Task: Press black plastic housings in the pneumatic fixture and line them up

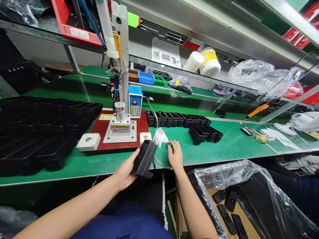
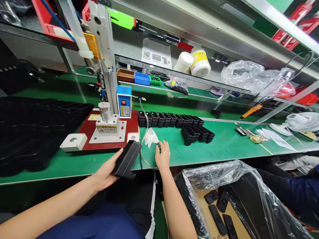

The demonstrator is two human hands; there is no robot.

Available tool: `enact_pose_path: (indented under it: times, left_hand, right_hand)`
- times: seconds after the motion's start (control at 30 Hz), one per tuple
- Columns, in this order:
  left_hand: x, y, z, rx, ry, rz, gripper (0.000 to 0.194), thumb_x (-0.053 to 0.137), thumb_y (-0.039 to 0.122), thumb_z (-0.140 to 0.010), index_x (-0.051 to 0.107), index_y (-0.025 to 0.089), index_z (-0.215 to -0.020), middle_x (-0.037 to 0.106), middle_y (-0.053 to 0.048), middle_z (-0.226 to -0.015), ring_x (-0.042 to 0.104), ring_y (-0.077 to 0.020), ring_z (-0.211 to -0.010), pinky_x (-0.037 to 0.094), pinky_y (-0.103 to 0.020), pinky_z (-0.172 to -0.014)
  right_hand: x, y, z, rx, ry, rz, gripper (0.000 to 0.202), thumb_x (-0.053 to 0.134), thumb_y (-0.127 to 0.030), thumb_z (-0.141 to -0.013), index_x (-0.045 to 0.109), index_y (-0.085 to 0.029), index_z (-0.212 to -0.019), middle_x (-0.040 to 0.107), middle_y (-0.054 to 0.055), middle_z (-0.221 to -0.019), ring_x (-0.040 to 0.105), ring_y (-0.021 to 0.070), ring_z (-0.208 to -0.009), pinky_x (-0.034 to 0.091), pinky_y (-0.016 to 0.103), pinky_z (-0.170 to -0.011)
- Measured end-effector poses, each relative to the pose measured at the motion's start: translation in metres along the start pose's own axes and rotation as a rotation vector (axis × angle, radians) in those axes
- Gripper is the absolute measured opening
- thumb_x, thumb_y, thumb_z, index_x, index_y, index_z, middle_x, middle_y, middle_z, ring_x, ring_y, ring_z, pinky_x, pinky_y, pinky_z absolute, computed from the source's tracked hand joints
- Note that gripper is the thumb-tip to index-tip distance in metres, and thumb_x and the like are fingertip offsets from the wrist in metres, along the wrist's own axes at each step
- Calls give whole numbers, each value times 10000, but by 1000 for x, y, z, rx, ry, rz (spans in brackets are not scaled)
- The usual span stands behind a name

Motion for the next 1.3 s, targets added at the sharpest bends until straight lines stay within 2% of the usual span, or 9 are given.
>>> enact_pose_path:
  times: [0.17,0.3,0.47,0.6,0.8,0.93,1.07,1.17,1.3]
  left_hand:
    - [26,4,-6,79,-113,34,320,505,368,-934,649,97,-1026,705,-102,-952,668,-172,-764,550,-272,-715]
    - [44,-5,-13,149,-162,-9,299,514,354,-932,637,86,-980,695,-109,-914,653,-170,-768,527,-272,-729]
    - [64,-22,-21,164,-293,-140,333,652,398,-835,605,99,-974,661,-145,-1035,626,-202,-944,490,-275,-816]
    - [58,-18,-18,283,-232,-437,394,672,384,-804,556,172,-1115,579,-132,-1244,543,-211,-1156,441,-273,-934]
    - [-2,-6,-8,380,-167,-655,393,721,467,-711,616,187,-966,679,-64,-935,643,-205,-899,493,-259,-865]
    - [-71,-10,-12,440,-30,-818,502,682,638,-666,657,190,-888,696,-60,-846,662,-238,-862,537,-301,-852]
    - [-134,-27,-13,468,122,-820,539,691,683,-623,683,201,-865,708,-63,-832,679,-247,-814,578,-313,-794]
    - [-158,-41,-12,522,205,-782,529,697,688,-612,696,217,-852,710,-56,-832,685,-243,-796,590,-303,-773]
    - [-159,-50,-13,510,216,-766,576,696,739,-547,704,223,-804,714,-63,-766,691,-252,-723,602,-302,-710]
  right_hand:
    - [-27,-61,63,-218,44,-386,386,475,-342,-940,507,-206,-1300,566,117,-1286,543,244,-1178,473,429,-966]
    - [-30,-85,89,-389,146,-240,646,702,-333,-801,433,-193,-1371,571,152,-1267,544,300,-1163,471,482,-966]
    - [-39,-67,70,-275,329,-138,476,672,-303,-814,529,-169,-1248,617,143,-1162,593,278,-1079,491,442,-940]
    - [-51,-11,21,-45,468,-67,535,615,-449,-815,526,-131,-1235,636,151,-1129,631,263,-1001,499,417,-906]
    - [-53,79,-64,173,494,103,634,506,-518,-829,489,-58,-1265,638,203,-1127,635,278,-990,487,414,-889]
    - [-47,97,-80,208,485,189,640,534,-507,-820,521,-26,-1242,606,241,-1166,579,318,-1078,451,446,-933]
    - [-42,97,-74,262,560,298,701,525,-540,-840,433,-82,-1362,410,245,-1396,317,373,-1328,296,566,-1045]
    - [-39,102,-73,343,591,352,886,522,-594,-827,228,-58,-1468,237,282,-1483,220,409,-1369,293,596,-1031]
    - [-34,110,-85,350,527,370,890,500,-570,-848,214,15,-1454,284,315,-1444,319,402,-1328,324,507,-1051]
Point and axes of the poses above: each hand's wrist, its own z-axis away from the middle knuckle, its own x-axis out of the palm, y = z × x, the point moved 2 cm from there along -z, towards the middle knuckle
